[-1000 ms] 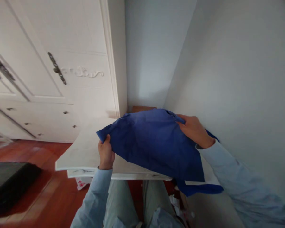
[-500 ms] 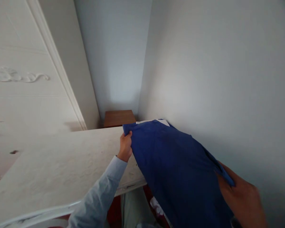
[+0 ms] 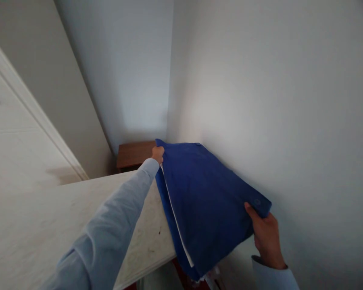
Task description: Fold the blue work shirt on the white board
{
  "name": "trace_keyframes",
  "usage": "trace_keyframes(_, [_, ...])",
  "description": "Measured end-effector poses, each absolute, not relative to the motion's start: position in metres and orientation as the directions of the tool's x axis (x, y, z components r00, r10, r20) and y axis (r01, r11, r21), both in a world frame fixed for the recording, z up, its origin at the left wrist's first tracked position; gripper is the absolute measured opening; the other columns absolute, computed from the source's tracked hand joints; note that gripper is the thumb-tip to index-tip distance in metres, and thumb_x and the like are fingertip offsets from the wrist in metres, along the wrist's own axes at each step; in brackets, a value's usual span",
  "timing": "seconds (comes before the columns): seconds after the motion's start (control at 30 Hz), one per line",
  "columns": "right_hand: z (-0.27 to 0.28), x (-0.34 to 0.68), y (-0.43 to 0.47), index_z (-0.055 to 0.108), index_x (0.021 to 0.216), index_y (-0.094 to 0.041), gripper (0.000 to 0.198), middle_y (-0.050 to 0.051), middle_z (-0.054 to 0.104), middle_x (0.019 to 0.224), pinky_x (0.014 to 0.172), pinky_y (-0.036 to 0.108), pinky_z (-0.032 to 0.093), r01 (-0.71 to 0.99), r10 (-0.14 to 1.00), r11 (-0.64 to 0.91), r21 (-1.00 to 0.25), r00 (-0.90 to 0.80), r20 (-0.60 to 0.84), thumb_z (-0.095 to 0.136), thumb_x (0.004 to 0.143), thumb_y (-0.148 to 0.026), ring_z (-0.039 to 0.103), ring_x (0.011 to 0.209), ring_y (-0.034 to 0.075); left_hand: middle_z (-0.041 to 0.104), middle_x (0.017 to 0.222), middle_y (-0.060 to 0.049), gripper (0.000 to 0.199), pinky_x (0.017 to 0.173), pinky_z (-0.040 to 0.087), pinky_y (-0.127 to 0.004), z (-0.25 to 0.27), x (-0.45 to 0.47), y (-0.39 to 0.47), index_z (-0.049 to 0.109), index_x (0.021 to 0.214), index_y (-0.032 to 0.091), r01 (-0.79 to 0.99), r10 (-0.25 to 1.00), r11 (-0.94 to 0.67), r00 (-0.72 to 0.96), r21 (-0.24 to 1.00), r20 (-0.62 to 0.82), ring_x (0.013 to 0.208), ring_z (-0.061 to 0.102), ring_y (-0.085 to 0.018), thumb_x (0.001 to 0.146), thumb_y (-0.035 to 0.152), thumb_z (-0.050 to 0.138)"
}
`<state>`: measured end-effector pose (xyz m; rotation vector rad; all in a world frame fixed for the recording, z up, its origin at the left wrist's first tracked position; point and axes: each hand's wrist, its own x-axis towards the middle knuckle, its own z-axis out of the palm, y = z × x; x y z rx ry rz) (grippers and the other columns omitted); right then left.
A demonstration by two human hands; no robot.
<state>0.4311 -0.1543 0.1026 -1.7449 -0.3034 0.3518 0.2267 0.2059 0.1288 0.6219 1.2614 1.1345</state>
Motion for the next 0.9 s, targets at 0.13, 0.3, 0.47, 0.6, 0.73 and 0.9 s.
trace_keyframes(0.13, [0.049,0.442,-0.154,0.069,0.107,-0.013,0.071,0.009,0.072,0.11,0.083,0.031,0.055,-0.413,0.393,-0.075,-0.907,0.824,-0.408,0.088,0.043,-0.038,0.067,0.096,0.023,0.067,0.086,-0.004,0.014,0.072,0.058,-0.031,0.085,0.215,0.218,0.064,0.099,0.011,-0.182,0.878,0.446,-0.104,0.876,-0.468,0.078,0.066,-0.014,0.09,0.021,0.064])
trace_keyframes(0.3, [0.027,0.443,-0.18,0.069,0.109,-0.023,0.061,0.002,0.069,0.119,0.07,0.029,0.057,-0.619,0.484,0.002,-0.786,0.688,-0.541,0.089,0.052,-0.035,0.067,0.089,0.018,0.063,0.125,-0.017,0.042,0.099,0.052,-0.04,0.066,0.196,0.199,0.055,0.127,0.009,-0.054,0.935,0.233,-0.264,0.971,-0.239,0.117,0.061,-0.024,0.085,0.008,0.058])
trace_keyframes(0.47, [0.027,0.416,-0.197,0.066,0.103,-0.022,0.057,0.001,0.072,0.102,0.067,0.031,0.057,-0.666,0.518,-0.034,-0.745,0.626,-0.583,0.09,0.054,-0.037,0.067,0.081,0.019,0.037,0.156,-0.018,0.055,0.123,0.023,-0.044,0.049,0.194,0.125,0.05,0.14,0.013,0.36,0.913,-0.408,0.128,0.839,0.388,0.148,0.031,-0.027,0.086,0.021,0.058])
trace_keyframes(0.6, [0.025,0.374,-0.209,0.063,0.109,-0.023,0.058,0.002,0.072,0.108,0.075,0.031,0.058,-0.718,0.611,-0.058,-0.694,0.524,-0.593,0.089,0.059,-0.039,0.068,0.09,0.02,0.043,0.15,-0.023,0.056,0.12,0.021,-0.056,0.023,0.194,0.06,0.054,0.138,0.011,0.599,0.781,-0.605,0.576,0.525,0.242,0.145,0.034,-0.036,0.093,0.043,0.053])
trace_keyframes(0.73, [0.005,0.334,-0.236,0.061,0.084,-0.019,0.049,-0.001,0.07,0.076,0.058,0.026,0.054,-0.764,0.649,-0.144,-0.628,0.406,-0.643,0.093,0.051,-0.036,0.064,0.06,0.014,0.038,0.152,-0.027,0.065,0.121,0.024,-0.053,0.021,0.178,0.025,0.045,0.143,0.0,0.718,0.862,-0.492,0.48,0.492,0.162,0.147,0.028,-0.037,0.097,0.046,0.042])
trace_keyframes(0.9, [-0.026,0.272,-0.273,0.067,0.081,-0.017,0.052,0.002,0.069,0.067,0.047,0.019,0.044,-0.536,0.768,-0.365,-0.762,0.289,-0.571,0.087,0.056,-0.057,0.059,0.048,0.011,0.047,0.148,-0.02,0.055,0.12,0.031,-0.048,0.03,0.152,-0.06,0.053,0.137,0.007,0.547,0.872,-0.481,0.38,0.685,0.308,0.144,0.038,-0.03,0.097,0.044,0.043])
